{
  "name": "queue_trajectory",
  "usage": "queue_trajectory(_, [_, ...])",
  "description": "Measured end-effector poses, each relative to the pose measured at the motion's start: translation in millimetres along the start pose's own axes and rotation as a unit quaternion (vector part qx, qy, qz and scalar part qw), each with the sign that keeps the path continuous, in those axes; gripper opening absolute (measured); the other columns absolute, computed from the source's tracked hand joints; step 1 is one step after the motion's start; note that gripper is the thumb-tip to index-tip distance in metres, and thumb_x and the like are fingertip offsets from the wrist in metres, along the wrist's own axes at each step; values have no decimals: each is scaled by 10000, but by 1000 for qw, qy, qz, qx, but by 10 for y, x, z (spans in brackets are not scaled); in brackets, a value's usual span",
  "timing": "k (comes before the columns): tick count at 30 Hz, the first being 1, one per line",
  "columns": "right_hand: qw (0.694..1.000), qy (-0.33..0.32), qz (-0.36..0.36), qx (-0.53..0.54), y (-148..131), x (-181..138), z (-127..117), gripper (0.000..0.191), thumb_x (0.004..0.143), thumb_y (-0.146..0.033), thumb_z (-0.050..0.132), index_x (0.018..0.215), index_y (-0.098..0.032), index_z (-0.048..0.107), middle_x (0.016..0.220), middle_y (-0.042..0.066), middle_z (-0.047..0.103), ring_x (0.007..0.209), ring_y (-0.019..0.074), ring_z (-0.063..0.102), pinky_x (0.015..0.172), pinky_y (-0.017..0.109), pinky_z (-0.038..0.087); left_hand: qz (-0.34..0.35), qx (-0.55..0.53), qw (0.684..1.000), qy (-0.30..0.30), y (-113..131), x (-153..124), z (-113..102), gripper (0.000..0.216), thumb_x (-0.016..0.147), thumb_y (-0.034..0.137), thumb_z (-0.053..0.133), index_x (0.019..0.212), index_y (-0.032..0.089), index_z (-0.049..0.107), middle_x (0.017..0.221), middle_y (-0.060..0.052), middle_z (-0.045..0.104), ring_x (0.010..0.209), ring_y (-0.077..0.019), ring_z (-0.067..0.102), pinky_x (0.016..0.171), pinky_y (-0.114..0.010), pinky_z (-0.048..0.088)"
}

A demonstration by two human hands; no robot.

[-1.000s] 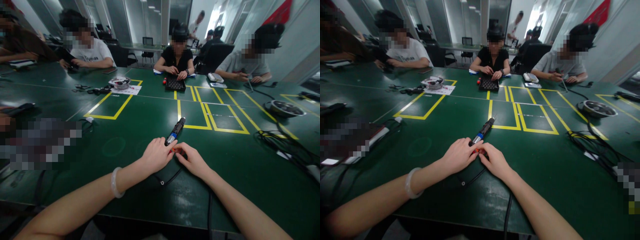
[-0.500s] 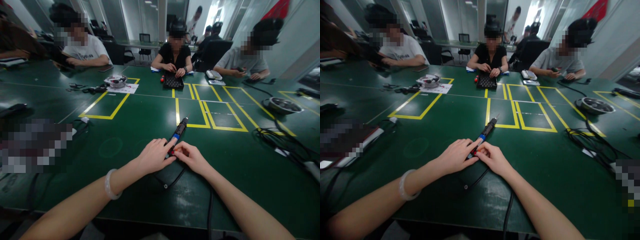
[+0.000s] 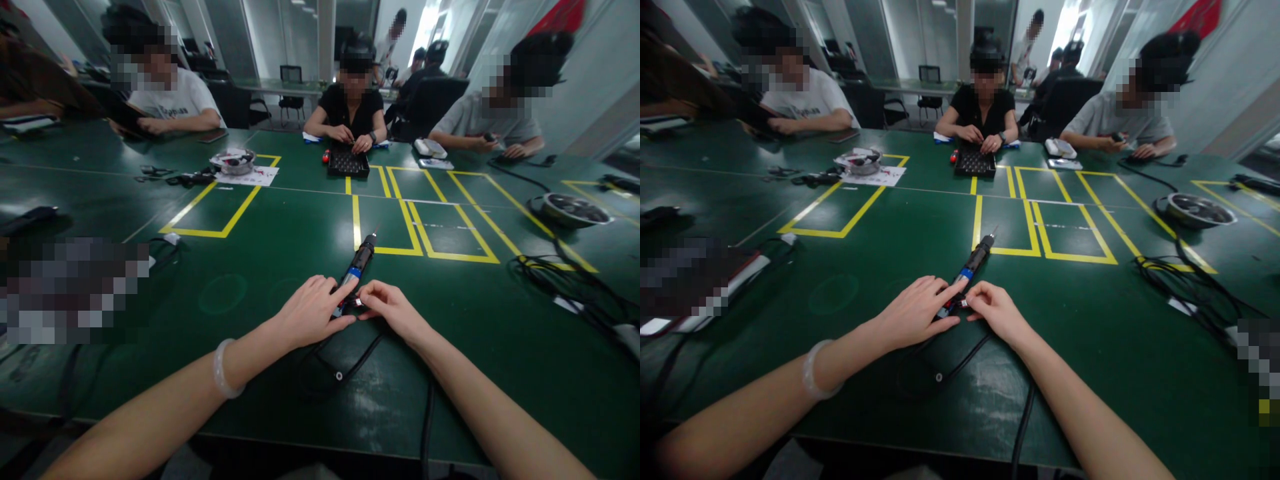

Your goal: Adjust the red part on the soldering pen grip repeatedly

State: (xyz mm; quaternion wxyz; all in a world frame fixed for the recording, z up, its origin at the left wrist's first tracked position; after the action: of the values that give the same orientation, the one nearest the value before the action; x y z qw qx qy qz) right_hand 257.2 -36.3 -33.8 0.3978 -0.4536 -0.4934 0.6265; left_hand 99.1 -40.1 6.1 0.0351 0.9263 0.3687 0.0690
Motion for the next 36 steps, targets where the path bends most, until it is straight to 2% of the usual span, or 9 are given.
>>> queue_trajectory(4, [1000, 3, 4, 9, 0, 0, -15, 332, 739, -455, 764, 773, -160, 616, 794, -3, 583, 742, 116, 556, 698, 275, 579, -15, 13, 1000, 7, 34, 9, 26, 671, 940, 522, 463, 1505, 184, 334, 1066, -104, 573, 1023, -251, 531, 1018, -432, 358])
queue_trajectory(10, [999, -12, 21, 41, -2, -14, -14, 322, 735, -436, 776, 762, -152, 626, 847, 7, 602, 793, 122, 569, 749, 268, 553, -51, 37, 997, 44, 119, -1, 26, 659, 951, 580, 369, 1462, 167, 408, 983, -110, 566, 957, -267, 534, 940, -438, 397])
queue_trajectory(16, [999, -34, 18, 28, -47, -32, 8, 306, 752, -419, 767, 756, -150, 621, 837, 3, 587, 805, 124, 572, 761, 268, 538, -68, 45, 995, 51, 152, -23, -8, 520, 950, 524, 430, 1387, 254, 503, 1006, -104, 576, 982, -276, 536, 913, -453, 410])
queue_trajectory(20, [999, -44, -6, -9, -94, -39, 21, 294, 789, -426, 730, 770, -156, 616, 866, 14, 585, 818, 135, 577, 717, 263, 530, -46, -17, 996, 81, 139, -28, -47, 397, 940, 401, 511, 1312, 270, 558, 1272, -106, 536, 1172, -276, 496, 974, -433, 410])
queue_trajectory(22, [998, -48, -23, -31, -116, -43, 24, 294, 803, -437, 710, 780, -159, 619, 900, 23, 582, 822, 139, 571, 689, 257, 522, -31, -60, 994, 91, 125, -34, -46, 305, 941, 356, 519, 1210, 245, 610, 1323, -90, 526, 1208, -254, 490, 999, -411, 410])
queue_trajectory(26, [995, -50, -47, -73, -147, -46, 18, 315, 813, -468, 681, 769, -163, 614, 896, 27, 563, 785, 141, 554, 641, 260, 511, -23, -121, 987, 108, 90, -47, -32, 182, 944, 319, 520, 1039, 209, 631, 1305, -66, 556, 1203, -220, 508, 1001, -384, 420])
queue_trajectory(32, [994, -77, -15, -75, -124, -54, 47, 341, 843, -498, 643, 791, -174, 550, 675, -26, 556, 555, 92, 503, 541, 236, 423, -23, -161, 981, 108, 77, -38, -14, 146, 920, 327, 570, 989, 207, 616, 1247, -59, 588, 1158, -218, 526, 976, -384, 421])
queue_trajectory(36, [994, -94, -3, -50, -107, -68, 89, 362, 860, -526, 621, 836, -176, 532, 660, -12, 610, 559, 104, 548, 571, 246, 449, -22, -172, 979, 108, 75, -29, -3, 115, 903, 305, 598, 944, 198, 598, 1233, -56, 591, 1154, -213, 524, 974, -376, 417])
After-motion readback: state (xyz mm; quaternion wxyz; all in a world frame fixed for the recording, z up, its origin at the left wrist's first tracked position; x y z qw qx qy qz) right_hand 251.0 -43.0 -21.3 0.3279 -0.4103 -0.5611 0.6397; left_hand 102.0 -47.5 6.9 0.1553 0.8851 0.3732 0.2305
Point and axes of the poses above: each hand's wrist, its own x-axis towards the middle knuckle, its own z-axis out of the palm, y = z × x, the point moved 5 cm from there along x, towards the middle knuckle
